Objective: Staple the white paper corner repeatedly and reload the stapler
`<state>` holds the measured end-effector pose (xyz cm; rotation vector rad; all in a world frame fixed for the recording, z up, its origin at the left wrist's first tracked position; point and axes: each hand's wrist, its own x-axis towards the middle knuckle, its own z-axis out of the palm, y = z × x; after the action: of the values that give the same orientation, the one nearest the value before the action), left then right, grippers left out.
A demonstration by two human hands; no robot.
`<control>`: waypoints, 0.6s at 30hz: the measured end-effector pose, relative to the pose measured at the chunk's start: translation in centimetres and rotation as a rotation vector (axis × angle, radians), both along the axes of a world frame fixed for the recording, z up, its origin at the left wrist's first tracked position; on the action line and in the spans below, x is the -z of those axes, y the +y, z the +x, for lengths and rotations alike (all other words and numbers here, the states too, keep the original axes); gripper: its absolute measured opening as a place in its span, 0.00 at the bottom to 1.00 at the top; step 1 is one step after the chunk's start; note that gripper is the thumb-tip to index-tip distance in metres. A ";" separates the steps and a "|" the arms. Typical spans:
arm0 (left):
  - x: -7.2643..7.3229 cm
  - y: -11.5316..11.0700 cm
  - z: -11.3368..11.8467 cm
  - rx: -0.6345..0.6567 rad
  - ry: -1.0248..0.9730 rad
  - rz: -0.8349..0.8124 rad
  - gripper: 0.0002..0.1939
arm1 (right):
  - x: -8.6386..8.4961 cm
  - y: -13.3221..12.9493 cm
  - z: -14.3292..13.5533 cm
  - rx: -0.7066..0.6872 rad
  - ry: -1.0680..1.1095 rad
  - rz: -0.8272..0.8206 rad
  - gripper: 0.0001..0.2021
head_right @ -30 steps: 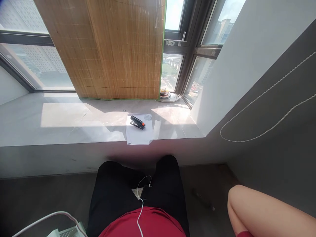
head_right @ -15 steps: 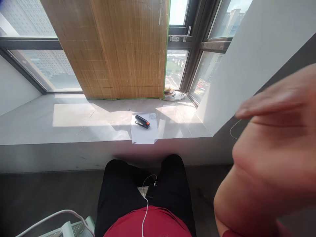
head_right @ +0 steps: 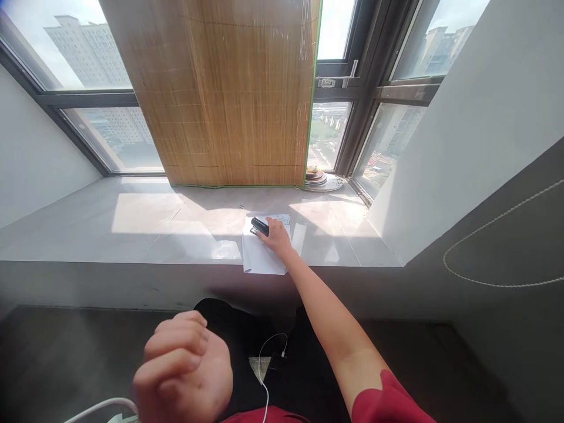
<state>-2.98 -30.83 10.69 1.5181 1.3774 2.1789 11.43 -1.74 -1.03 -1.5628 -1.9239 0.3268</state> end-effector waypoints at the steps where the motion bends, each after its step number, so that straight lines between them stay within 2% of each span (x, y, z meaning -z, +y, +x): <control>1: 0.4 2.4 0.2 -0.014 -0.025 0.044 0.17 | 0.1 0.3 -0.4 -0.005 -0.002 -0.021 0.25; 3: 0.9 7.9 0.8 -0.047 -0.105 0.070 0.19 | 0.3 0.4 -1.4 0.003 0.009 -0.040 0.18; 4: 1.0 10.8 1.2 -0.075 -0.164 0.033 0.20 | 0.3 0.4 -1.8 0.014 0.027 -0.037 0.15; 6: 1.3 16.7 2.0 -0.080 -0.207 -0.086 0.20 | 0.4 0.4 -2.2 0.045 0.094 -0.016 0.11; 8: 1.9 22.3 2.3 -0.078 -0.189 -0.226 0.19 | 0.4 0.4 -1.4 0.092 0.184 0.025 0.12; 9: 2.5 24.7 2.1 -0.080 -0.128 -0.299 0.19 | 0.3 0.4 -0.5 0.112 0.221 0.054 0.14; 11: 4.1 28.5 0.9 0.083 0.212 -0.413 0.16 | 0.0 0.6 2.4 0.140 0.247 0.126 0.17; 13: 6.2 30.5 -1.0 0.271 0.621 -0.518 0.14 | -0.1 0.8 6.3 0.132 0.203 0.200 0.20; 16: 9.3 31.2 -3.8 0.283 1.054 -0.797 0.25 | 0.2 0.6 12.0 0.156 0.110 0.201 0.22; 18: 11.0 30.8 -5.2 0.285 1.181 -0.841 0.27 | 0.8 0.1 14.6 0.191 0.056 0.163 0.22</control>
<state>-8.14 -0.04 -0.31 2.3579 1.7546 0.2335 26.00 -1.61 -1.86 -1.5958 -1.6985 0.1275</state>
